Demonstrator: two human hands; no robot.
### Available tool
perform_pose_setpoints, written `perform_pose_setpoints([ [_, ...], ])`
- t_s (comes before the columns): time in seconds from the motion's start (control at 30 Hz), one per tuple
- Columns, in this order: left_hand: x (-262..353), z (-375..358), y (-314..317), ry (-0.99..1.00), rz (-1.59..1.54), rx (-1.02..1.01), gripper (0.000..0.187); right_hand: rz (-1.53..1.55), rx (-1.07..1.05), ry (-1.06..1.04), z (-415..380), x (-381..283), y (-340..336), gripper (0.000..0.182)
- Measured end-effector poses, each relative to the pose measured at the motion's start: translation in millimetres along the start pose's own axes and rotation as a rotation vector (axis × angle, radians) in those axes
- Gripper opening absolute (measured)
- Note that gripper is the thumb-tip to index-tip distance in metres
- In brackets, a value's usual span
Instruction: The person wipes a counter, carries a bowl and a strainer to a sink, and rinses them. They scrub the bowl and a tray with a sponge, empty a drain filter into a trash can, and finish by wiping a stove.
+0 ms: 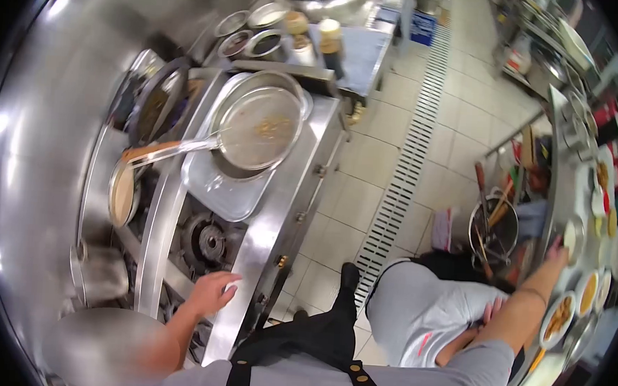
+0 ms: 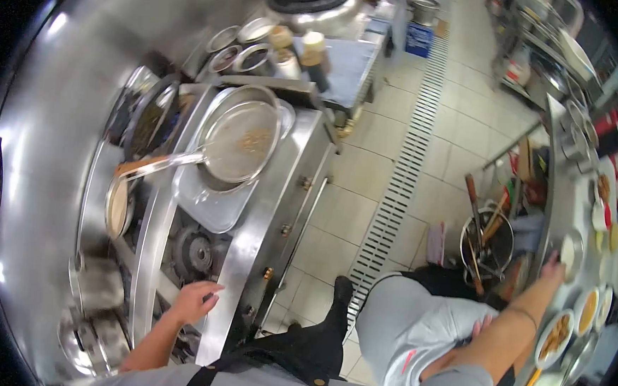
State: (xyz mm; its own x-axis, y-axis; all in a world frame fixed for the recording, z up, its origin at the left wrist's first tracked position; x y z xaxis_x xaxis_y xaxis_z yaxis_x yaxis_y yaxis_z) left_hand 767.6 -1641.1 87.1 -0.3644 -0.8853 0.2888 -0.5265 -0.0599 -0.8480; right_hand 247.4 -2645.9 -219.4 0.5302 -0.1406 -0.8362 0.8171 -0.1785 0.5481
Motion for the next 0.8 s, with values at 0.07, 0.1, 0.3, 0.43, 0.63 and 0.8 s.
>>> perform_pose_setpoints([
  [0.07, 0.6, 3.9, -2.7, -0.001, -0.008, -0.019, 0.03, -0.014, 0.223, -0.056, -31.3, -22.9, 41.2, 0.046],
  [0.1, -0.2, 6.3, -3.9, -0.022, -0.018, -0.007, 0.03, -0.108, 0.294, -0.062, -47.5, -29.0, 59.0, 0.051],
  [0.3, 4.0, 1.9, -3.2, -0.021, -0.019, 0.033, 0.031, -0.174, 0.09, 0.089, -136.1, 31.4, 168.3, 0.042],
  [0.43, -3.9, -21.1, -2.9, -0.07, -0.09, 0.041, 0.031, 0.014, -0.419, 0.225, -362.6, 66.0, 306.5, 0.006],
  [0.63, -33.1, -77.6, 29.6, -0.11, -0.158, 0.125, 0.027, -0.156, -0.99, 0.43, -699.4, 105.9, 371.4, 0.029],
  [0.8, -57.6, -129.3, 50.4, -0.211, -0.275, 0.152, 0.026, -0.445, -1.225, 0.679, -885.5, 95.9, 421.4, 0.044],
])
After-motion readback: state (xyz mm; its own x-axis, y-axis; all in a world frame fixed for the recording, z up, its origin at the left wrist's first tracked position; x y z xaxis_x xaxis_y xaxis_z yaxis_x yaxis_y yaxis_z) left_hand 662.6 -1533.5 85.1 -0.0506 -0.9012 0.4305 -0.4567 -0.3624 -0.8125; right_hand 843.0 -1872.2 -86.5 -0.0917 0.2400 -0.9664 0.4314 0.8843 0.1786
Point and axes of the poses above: each hand's wrist, its own z-axis towards the middle knuckle, its own y-axis out of the palm, x = y × z, the point moved 4 cm from there along z, towards the middle knuckle, and after that the axes turned 13 degrees about -y, right-handed, at the moved point
